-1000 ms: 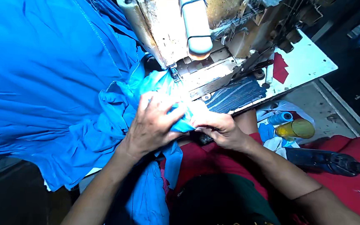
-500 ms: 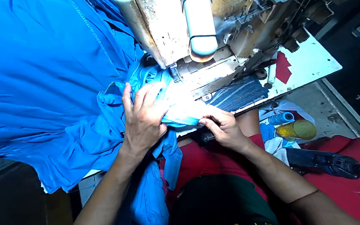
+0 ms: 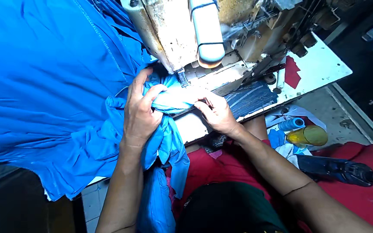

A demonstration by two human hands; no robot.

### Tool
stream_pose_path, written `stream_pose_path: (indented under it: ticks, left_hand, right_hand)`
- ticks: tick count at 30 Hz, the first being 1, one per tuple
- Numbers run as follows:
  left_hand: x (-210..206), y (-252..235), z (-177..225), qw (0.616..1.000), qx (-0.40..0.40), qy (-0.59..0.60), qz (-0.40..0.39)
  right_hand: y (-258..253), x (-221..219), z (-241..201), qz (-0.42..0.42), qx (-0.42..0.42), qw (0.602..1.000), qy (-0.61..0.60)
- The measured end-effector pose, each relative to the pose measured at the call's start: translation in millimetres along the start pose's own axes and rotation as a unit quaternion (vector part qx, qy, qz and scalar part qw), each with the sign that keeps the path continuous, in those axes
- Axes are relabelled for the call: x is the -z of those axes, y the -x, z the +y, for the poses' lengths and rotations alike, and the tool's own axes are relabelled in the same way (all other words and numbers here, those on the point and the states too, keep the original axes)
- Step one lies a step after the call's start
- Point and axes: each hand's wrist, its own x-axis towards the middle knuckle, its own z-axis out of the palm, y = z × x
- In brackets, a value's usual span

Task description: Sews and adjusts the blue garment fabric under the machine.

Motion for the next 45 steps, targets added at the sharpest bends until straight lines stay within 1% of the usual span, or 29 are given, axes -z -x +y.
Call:
stream_pose_path:
  ticks: [11,16,18,20,22,24,26,28,29,30,31,33,35,36,39,41,43,45]
  left_hand:
    - [-6,0,7,0.999,-0.011,0.012,0.035]
    - [-10,0,4,0.999,-0.025,0.007,0.034]
    - [-8,-1,2,0.999,-0.030,0.001,0.018]
    - [-2,-2,2,0.999,-0.035,-0.006,-0.010]
    - [4,-5,3,0.999,-0.047,0.007,-0.013]
    - [8,-7,5,0.999,-0.045,0.028,0.011]
    - [12,-12,6,0.997,-0.016,0.041,0.065]
    - [16,-26,5,0.990,0.020,0.037,0.133]
    - [18,-33,5,0.989,0.046,0.027,0.140]
    - [22,-40,4,0.989,0.080,0.021,0.124]
    - [25,-48,4,0.989,0.116,0.017,0.091]
    - [27,-62,1,0.988,0.154,0.021,0.002]
    - [22,-74,-2,0.985,0.154,0.010,-0.071]
    - [19,-79,-1,0.981,0.163,-0.004,-0.100]
    - [10,-90,9,0.962,0.211,-0.069,-0.156]
    - [5,-93,15,0.954,0.229,-0.087,-0.171]
    - [-1,-92,14,0.956,0.225,-0.089,-0.163]
    - [-11,-85,12,0.965,0.203,-0.103,-0.131]
  right_hand:
    - [-1,-2,-2,0.004,-0.020,0.999,-0.039]
    - [-1,-3,-2,0.011,-0.064,0.997,-0.049]
    - [-4,1,-6,0.005,-0.052,0.998,-0.024]
    - [-8,9,-11,-0.013,-0.021,1.000,0.005]
    - [-6,23,-16,-0.023,0.002,1.000,0.017]
    - [3,44,-26,-0.013,0.001,1.000,0.021]
    - [9,73,-38,0.011,0.020,0.999,0.039]
    - [11,112,-50,0.068,0.048,0.992,0.090]
    - [10,134,-55,0.114,0.061,0.985,0.111]
    - [7,158,-59,0.163,0.073,0.976,0.126]
    - [1,184,-60,0.214,0.085,0.964,0.134]
    - [-18,233,-55,0.300,0.089,0.941,0.128]
    - [-41,271,-48,0.353,0.039,0.929,0.101]
    - [-54,284,-45,0.357,0.009,0.930,0.080]
    - [-93,310,-33,0.299,-0.090,0.949,0.031]
    - [-117,317,-25,0.221,-0.139,0.965,0.016]
    - [-130,325,-13,0.131,-0.153,0.979,-0.024]
    - [-136,331,-3,0.096,-0.156,0.980,-0.076]
